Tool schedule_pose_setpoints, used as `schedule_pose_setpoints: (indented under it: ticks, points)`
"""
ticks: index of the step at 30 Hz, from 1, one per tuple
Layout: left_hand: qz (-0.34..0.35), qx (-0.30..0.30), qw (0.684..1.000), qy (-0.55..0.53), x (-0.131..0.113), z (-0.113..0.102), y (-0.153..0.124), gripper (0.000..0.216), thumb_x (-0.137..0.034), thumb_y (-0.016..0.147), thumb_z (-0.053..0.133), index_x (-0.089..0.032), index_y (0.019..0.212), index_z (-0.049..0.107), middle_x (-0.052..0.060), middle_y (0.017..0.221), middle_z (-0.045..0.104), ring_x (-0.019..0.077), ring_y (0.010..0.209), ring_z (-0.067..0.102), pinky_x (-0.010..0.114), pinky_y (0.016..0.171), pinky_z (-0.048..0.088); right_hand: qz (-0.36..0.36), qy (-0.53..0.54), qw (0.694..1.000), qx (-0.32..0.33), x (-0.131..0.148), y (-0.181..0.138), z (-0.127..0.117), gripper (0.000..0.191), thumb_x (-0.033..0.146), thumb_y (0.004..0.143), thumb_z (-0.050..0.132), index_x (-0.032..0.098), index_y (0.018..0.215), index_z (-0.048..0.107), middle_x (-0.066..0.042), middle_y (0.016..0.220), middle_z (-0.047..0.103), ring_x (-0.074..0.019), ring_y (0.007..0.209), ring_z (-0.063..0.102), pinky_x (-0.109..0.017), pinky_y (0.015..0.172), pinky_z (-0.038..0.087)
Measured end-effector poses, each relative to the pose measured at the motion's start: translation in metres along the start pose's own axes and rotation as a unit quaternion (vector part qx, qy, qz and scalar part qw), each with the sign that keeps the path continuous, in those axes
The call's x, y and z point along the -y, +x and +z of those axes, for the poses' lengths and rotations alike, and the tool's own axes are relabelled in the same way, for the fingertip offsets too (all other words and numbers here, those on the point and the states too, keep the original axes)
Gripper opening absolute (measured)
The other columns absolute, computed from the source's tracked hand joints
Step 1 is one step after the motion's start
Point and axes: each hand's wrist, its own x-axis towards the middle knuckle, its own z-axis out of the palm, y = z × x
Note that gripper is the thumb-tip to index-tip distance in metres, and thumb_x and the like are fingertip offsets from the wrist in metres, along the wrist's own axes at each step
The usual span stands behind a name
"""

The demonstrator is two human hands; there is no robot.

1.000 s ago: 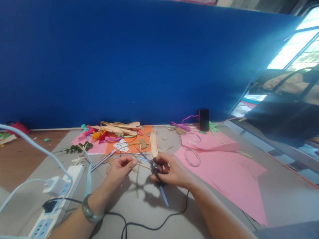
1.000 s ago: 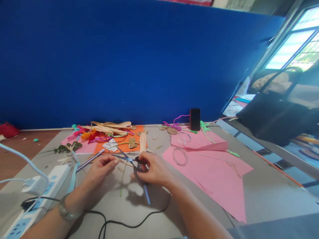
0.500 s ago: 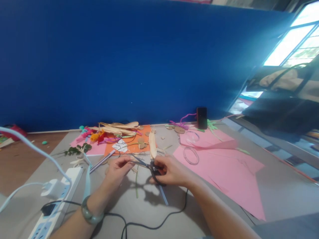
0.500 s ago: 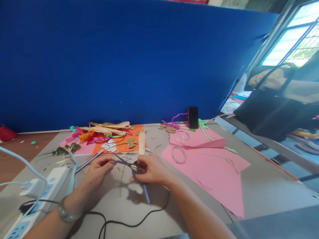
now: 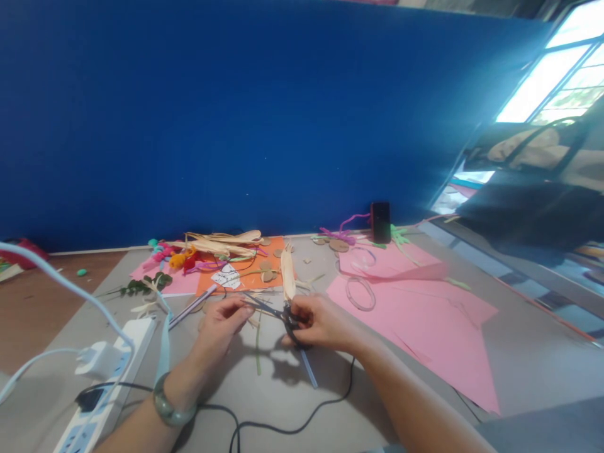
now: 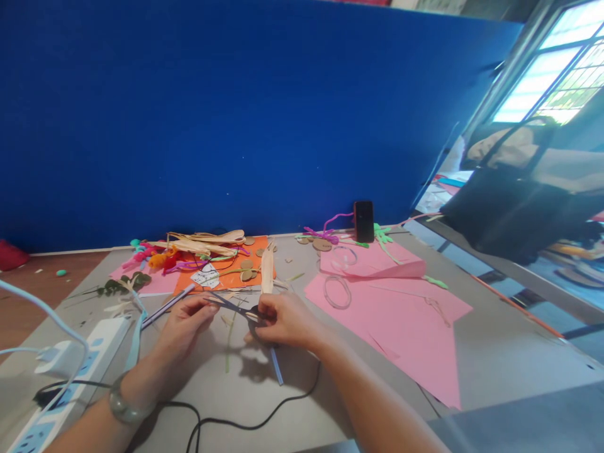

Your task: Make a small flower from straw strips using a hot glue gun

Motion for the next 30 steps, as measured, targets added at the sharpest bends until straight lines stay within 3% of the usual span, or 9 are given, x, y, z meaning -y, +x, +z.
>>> schedule_pose_setpoints:
  ticks: [4,19,30]
  points:
    - [-0.004,0.007,1.0,-0.012,0.0005,-0.0011,0.0011,0.021,-0.031,0.062,0.079,-0.014,0.063,0.067,-0.004,0.059,0.051,0.0044,0.047,0.03,0.019,0.044,0.021,-0.001,0.003,1.0,0.0,0.0013,0.0004,-0.0006,0.04,0.039,0.063,0.078,0.02,0.062,0.043,0.007,0.055,0.046,-0.0086,0.052,0.038,-0.019,0.046,0.026]
    - [0.009,0.011,1.0,-0.016,0.0001,0.0,0.0007,0.021,-0.031,0.064,0.079,-0.014,0.062,0.067,-0.004,0.057,0.048,0.0043,0.047,0.032,0.019,0.044,0.02,0.032,0.084,0.995,0.037,-0.006,0.0013,0.0034,0.032,0.031,0.066,0.074,0.019,0.066,0.045,0.006,0.058,0.047,-0.0093,0.055,0.041,-0.019,0.048,0.029]
    - [0.017,0.029,0.999,0.012,0.0056,-0.0064,0.0011,0.022,-0.033,0.071,0.076,-0.014,0.065,0.067,-0.006,0.053,0.04,0.0053,0.048,0.027,0.021,0.045,0.018,0.049,0.18,0.982,0.015,-0.0031,0.0005,0.0053,0.033,0.031,0.069,0.073,0.019,0.063,0.043,0.006,0.056,0.051,-0.0103,0.052,0.049,-0.02,0.047,0.037]
